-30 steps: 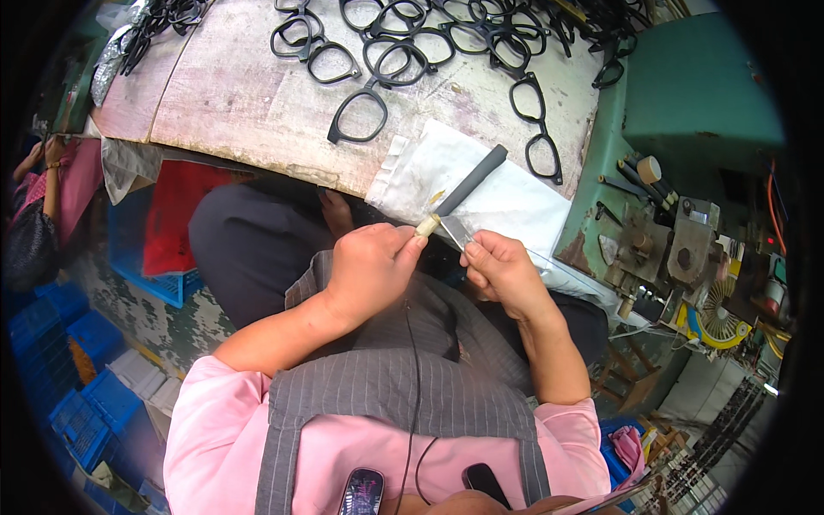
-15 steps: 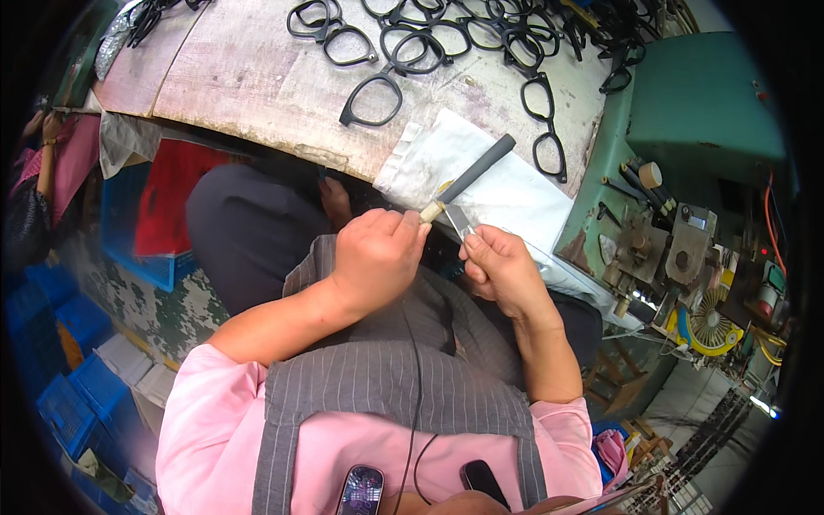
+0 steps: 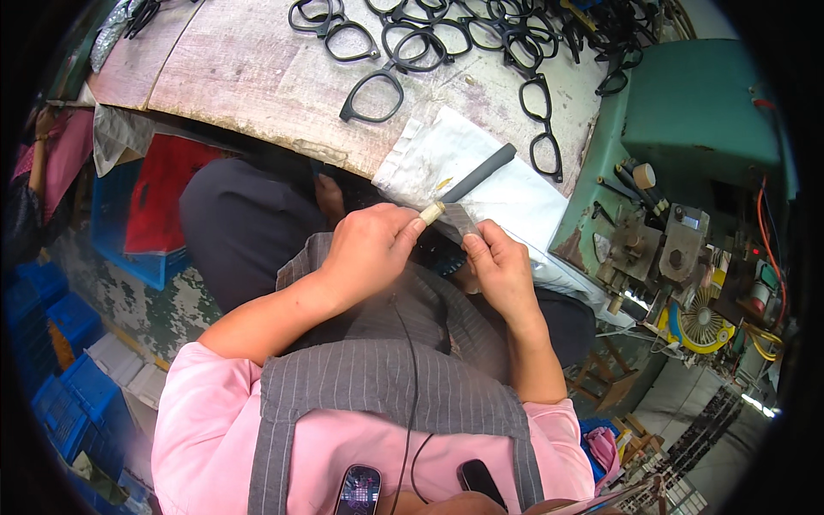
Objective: The person uses a metal file to smooth the edges of black plastic eyeglass frames. They pick up frames from a pile on the table, file the rims, and place the finished frames back on the table.
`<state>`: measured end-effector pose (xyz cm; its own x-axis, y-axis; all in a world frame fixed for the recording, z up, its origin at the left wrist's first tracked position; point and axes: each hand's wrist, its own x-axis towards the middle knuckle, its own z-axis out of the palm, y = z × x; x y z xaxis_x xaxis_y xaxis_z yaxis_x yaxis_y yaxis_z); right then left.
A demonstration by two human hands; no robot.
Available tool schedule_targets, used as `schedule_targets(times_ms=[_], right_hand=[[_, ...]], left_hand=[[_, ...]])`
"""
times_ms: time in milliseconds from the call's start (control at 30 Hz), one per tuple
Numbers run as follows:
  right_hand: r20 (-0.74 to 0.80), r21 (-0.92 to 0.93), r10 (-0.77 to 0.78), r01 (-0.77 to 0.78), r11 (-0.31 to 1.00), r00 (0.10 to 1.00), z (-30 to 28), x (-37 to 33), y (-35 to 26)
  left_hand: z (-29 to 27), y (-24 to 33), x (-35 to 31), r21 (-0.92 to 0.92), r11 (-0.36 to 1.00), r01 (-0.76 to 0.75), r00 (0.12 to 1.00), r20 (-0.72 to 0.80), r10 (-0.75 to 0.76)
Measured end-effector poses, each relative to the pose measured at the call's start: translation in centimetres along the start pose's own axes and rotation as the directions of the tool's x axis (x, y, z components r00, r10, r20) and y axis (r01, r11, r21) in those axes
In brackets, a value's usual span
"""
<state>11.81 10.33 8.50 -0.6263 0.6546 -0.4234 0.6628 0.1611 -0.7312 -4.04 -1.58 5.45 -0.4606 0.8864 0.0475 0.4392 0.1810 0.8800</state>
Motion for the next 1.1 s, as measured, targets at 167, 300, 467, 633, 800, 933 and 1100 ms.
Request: schedule_targets(times_ms=[167, 300, 467, 633, 800, 933, 1100], right_hand=[[0.199, 0.409, 0.179, -0.248, 0.878, 0.963, 0.2, 0.0, -0.6], [0.358, 0.652, 0.267, -0.444, 0.615, 0.895, 0.4, -0.6, -1.3], [0.494, 0.789, 0.220, -0.540, 0.294, 0.841, 0.8, -0.9, -1.3], [-0.137, 0.138, -0.015, 0.034, 0.990, 0.990, 2.2, -0.8, -0.7], [-0.327, -0.151, -0.141, 0.095, 0.984, 0.935, 0.9, -0.7, -0.4], [-0.305, 0.113, -0.064, 0.103, 0.988, 0.950, 0.5, 0.2, -0.7], [-0.173, 0.096, -0.104, 0.122, 0.988, 0.979, 1.1, 1.1, -1.5]], left_hand=[[0.9, 0.2, -0.3, 0.301, 0.934, -0.194, 0.961, -0.135, 0.243], [1.5, 0.3, -0.5, 0.372, 0.898, -0.235, 0.929, -0.185, 0.319], [1.6, 0.2, -0.4, 0.425, 0.867, -0.259, 0.913, -0.186, 0.364], [0.5, 0.1, -0.2, 0.003, 0.999, 0.038, 0.998, -0.058, -0.038], [-0.3, -0.6, 0.2, -0.198, 0.955, 0.221, 0.972, 0.125, -0.199], [0.1, -0.6, 0.1, -0.225, 0.947, 0.231, 0.971, 0.120, -0.208], [0.0, -0.7, 0.2, -0.391, 0.824, 0.410, 0.906, 0.274, -0.322]])
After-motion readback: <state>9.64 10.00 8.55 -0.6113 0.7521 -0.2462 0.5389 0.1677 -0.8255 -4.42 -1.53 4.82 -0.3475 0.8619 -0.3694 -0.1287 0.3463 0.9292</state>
